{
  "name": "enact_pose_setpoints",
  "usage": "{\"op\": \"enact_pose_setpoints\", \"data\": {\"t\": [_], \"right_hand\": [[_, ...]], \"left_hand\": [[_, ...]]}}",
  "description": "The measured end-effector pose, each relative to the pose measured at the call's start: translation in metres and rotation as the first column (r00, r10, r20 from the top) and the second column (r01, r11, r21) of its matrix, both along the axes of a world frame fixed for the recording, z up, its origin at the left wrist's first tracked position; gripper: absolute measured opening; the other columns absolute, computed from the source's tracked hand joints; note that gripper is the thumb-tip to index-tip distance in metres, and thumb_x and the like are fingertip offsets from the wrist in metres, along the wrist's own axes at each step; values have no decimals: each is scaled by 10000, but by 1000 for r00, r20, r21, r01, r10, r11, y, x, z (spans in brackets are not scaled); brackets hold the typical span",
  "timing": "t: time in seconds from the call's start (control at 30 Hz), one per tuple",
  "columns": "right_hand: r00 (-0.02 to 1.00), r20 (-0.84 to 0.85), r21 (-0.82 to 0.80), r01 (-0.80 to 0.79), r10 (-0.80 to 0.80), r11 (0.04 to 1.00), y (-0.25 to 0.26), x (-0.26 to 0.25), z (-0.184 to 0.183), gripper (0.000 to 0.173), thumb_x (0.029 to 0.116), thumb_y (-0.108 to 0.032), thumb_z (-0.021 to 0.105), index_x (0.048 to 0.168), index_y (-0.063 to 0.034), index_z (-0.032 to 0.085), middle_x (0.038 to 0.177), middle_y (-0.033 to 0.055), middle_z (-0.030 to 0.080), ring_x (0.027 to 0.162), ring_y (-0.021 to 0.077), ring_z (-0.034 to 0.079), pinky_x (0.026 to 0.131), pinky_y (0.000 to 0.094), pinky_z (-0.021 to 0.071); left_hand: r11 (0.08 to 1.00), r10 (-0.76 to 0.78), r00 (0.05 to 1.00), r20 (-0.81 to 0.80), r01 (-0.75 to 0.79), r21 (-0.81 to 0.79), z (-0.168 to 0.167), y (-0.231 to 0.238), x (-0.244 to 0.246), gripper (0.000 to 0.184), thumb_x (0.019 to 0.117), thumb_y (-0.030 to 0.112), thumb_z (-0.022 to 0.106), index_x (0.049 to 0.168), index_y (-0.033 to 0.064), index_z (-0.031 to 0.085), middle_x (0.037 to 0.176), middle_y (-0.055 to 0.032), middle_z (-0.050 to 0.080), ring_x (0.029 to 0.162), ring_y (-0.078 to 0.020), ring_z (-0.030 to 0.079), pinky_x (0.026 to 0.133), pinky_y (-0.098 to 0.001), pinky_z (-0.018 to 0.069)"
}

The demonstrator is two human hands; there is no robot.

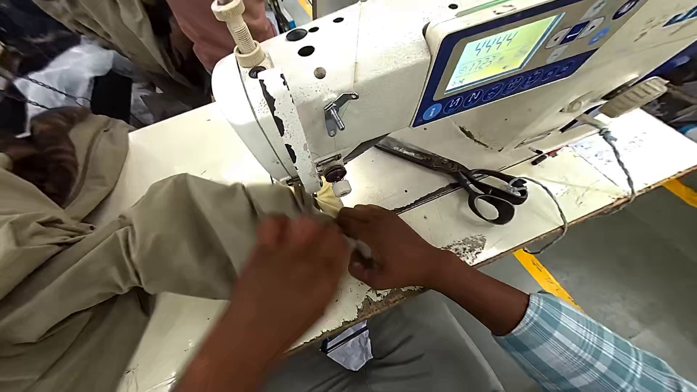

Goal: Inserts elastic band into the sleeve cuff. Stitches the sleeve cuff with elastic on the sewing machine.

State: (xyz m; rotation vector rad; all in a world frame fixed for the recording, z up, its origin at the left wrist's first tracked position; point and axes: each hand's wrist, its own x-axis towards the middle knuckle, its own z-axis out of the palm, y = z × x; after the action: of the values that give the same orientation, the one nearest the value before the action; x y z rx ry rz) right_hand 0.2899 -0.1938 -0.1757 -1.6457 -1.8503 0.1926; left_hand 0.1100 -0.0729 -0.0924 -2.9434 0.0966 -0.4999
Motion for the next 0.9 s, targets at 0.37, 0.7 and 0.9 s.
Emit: {"op": "enact_pose_setpoints", "data": {"t": [0.37,0.7,0.9], "right_hand": [[770,-635,15,-64,59,998,-7,4,4,214,935,-251,766,979,-45,730,824,-16,723,752,25,688,675,226,601],[995,-103,-9,12,-13,1000,-13,-13,-10,420,903,-538,710,804,-131,724,783,-25,691,791,80,681,728,330,581],[999,45,165,-38,31,986,-18,-13,-7,390,848,-477,673,914,-97,733,809,42,706,792,146,691,724,346,561]], "left_hand": [[848,521,836,-169,-530,-3,9,94,-125,666,686,-68,707,1344,-5,617,1297,-310,616,1330,-656,393,1075,-811,214],[853,486,833,-265,-518,-63,36,61,-66,699,778,127,775,1435,14,567,1385,-275,584,1398,-620,345,1105,-825,186],[962,97,981,-165,-135,-237,11,-52,12,408,1076,289,398,1313,167,707,1433,-3,637,1388,-275,538,1138,-579,388]]}}
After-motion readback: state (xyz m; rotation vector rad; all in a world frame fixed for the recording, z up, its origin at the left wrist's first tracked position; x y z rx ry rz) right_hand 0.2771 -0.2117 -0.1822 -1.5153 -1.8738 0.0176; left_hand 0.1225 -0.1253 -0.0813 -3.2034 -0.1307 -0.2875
